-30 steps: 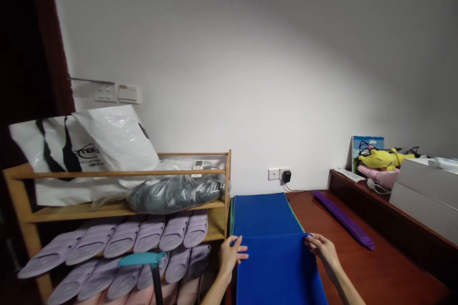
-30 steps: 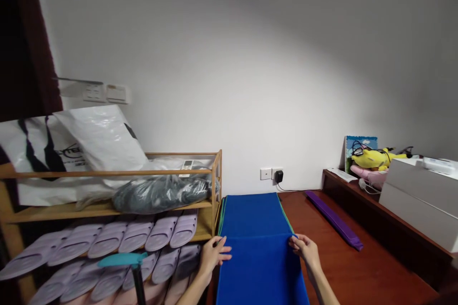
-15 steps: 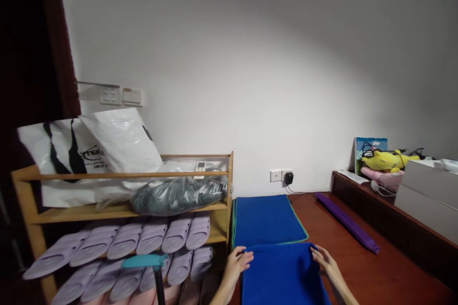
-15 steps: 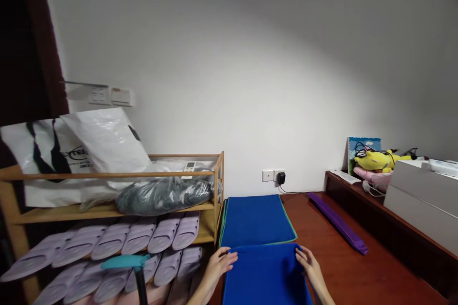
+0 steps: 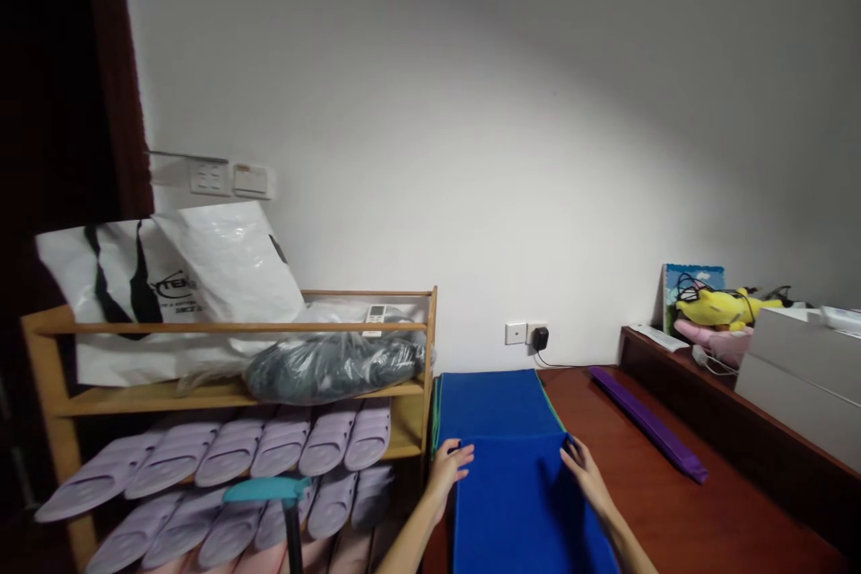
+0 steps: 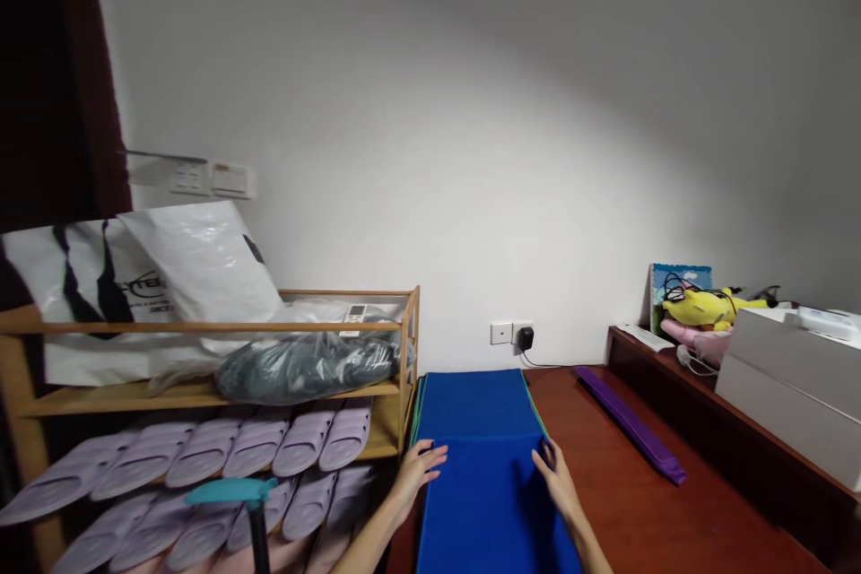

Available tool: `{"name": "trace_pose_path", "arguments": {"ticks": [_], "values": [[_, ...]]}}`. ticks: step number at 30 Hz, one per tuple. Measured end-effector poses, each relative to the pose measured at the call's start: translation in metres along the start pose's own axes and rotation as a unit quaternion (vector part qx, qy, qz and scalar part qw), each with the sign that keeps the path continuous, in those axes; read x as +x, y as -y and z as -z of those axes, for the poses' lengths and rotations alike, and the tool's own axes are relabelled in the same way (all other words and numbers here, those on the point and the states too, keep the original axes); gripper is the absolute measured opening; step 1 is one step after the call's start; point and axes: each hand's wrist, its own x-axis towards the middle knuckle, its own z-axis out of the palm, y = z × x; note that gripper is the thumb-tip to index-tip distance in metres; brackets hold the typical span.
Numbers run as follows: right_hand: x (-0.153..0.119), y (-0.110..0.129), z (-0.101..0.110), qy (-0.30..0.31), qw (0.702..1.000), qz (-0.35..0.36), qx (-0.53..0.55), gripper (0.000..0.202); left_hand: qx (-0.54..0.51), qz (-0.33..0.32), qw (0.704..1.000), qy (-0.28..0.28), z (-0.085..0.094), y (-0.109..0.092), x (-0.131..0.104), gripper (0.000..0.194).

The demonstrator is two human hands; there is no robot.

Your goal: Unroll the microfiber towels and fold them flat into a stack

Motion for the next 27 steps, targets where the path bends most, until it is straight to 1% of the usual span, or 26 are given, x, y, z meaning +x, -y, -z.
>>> {"name": "trace_pose_path", "arguments": {"ticks": [4, 7, 13, 17, 20, 22, 24, 25, 27], "values": [[0.021, -0.005, -0.007, 0.015, 0.999, 0.024, -0.034, 0.098, 0.032, 0.012, 0.999, -0.025, -0.005, -0.003, 0.016, 0.028], [0.030, -0.010, -0.011, 0.025, 0.996, 0.035, -0.074, 0.100, 0.063, 0.020, 0.997, -0.033, -0.010, -0.003, 0.024, 0.024], [0.043, -0.020, -0.010, 0.035, 0.985, 0.049, -0.164, 0.100, 0.134, 0.025, 0.990, -0.036, -0.017, 0.001, 0.039, 0.028], [0.044, -0.021, -0.009, 0.042, 0.970, 0.070, -0.227, 0.096, 0.208, -0.003, 0.978, -0.035, -0.019, 0.004, 0.045, 0.037], [0.031, -0.023, -0.014, 0.055, 0.952, 0.100, -0.283, 0.089, 0.289, -0.054, 0.955, -0.032, -0.030, 0.014, 0.037, 0.050], [0.017, -0.028, -0.020, 0.082, 0.936, 0.126, -0.318, 0.081, 0.343, -0.100, 0.934, -0.008, -0.040, 0.027, 0.025, 0.057], [0.004, -0.036, -0.026, 0.108, 0.922, 0.140, -0.343, 0.072, 0.386, -0.137, 0.912, 0.031, -0.047, 0.042, 0.011, 0.060], [-0.001, -0.040, -0.028, 0.114, 0.913, 0.144, -0.365, 0.069, 0.416, -0.154, 0.895, 0.052, -0.048, 0.050, 0.004, 0.059], [-0.008, -0.047, -0.030, 0.117, 0.884, 0.150, -0.428, 0.065, 0.496, -0.188, 0.844, 0.083, -0.046, 0.063, -0.004, 0.058]]}}
